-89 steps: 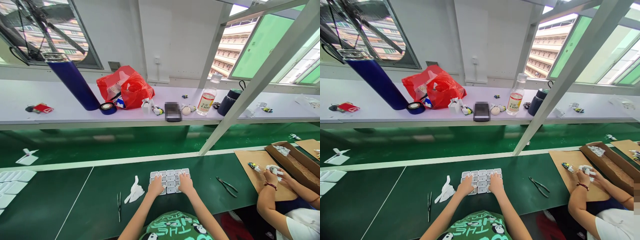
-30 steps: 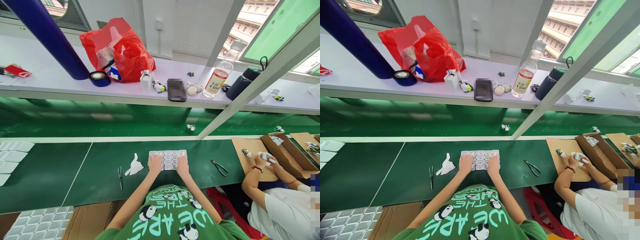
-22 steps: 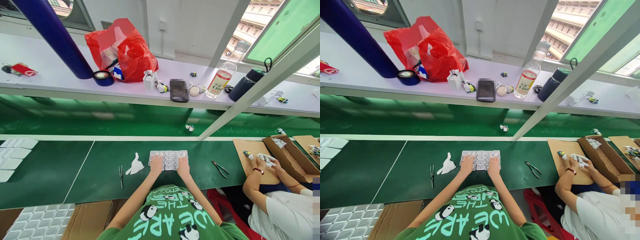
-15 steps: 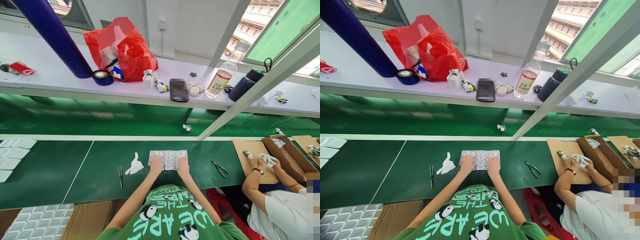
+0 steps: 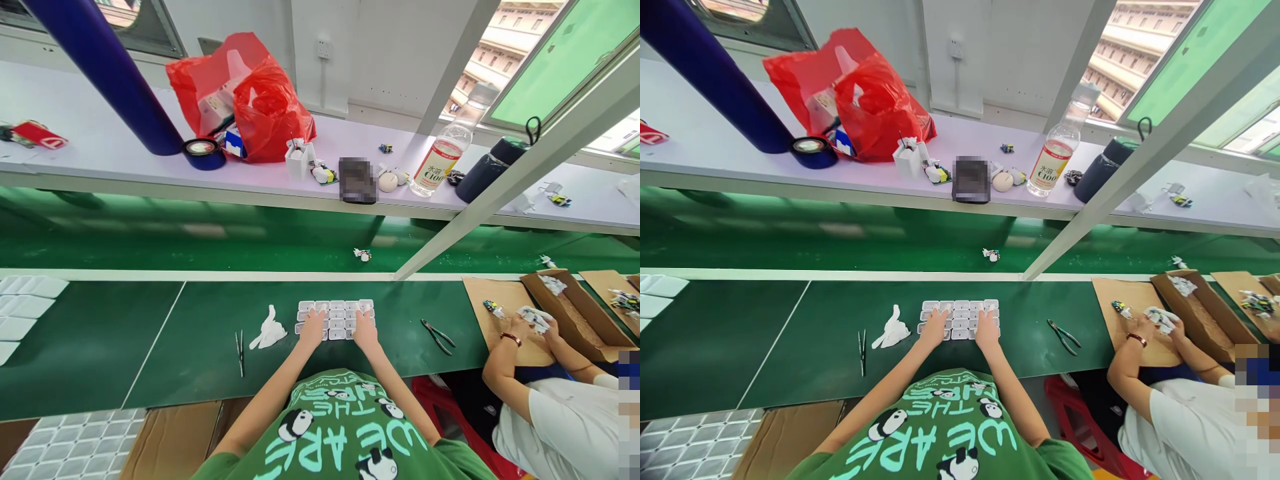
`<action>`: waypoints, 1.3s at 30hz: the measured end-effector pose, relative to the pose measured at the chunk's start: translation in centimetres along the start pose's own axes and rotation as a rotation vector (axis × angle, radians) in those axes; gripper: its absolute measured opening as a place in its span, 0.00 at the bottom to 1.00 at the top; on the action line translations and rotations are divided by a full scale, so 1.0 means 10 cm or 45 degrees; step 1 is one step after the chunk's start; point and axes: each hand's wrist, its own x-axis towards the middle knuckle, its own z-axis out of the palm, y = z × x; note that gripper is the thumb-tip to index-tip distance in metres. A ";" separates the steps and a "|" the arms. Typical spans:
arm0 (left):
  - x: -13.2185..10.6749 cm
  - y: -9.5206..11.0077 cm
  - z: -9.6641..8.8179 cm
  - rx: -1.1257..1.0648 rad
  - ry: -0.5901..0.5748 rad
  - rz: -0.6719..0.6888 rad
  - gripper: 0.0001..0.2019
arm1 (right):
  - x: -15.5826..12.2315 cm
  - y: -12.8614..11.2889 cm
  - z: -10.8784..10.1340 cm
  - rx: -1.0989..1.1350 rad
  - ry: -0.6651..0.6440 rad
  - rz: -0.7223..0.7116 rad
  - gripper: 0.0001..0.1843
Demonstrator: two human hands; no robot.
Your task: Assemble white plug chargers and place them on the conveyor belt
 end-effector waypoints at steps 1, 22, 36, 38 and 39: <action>0.01 0.00 0.00 -0.002 -0.001 0.002 0.35 | 0.00 -0.01 -0.01 0.000 -0.012 0.002 0.42; 0.01 -0.04 0.01 -0.019 0.016 0.068 0.39 | 0.00 -0.05 0.00 0.028 -0.088 -0.031 0.42; -0.29 -0.66 0.46 -0.483 0.554 -0.038 0.27 | 0.20 0.20 0.04 0.161 0.054 -0.111 0.25; -0.26 -0.76 0.56 -0.694 0.569 -0.116 0.28 | 0.26 0.30 0.16 0.233 0.238 -0.168 0.19; -0.23 -0.79 0.60 -0.796 0.555 -0.144 0.29 | 0.29 0.37 0.23 0.301 0.340 -0.192 0.18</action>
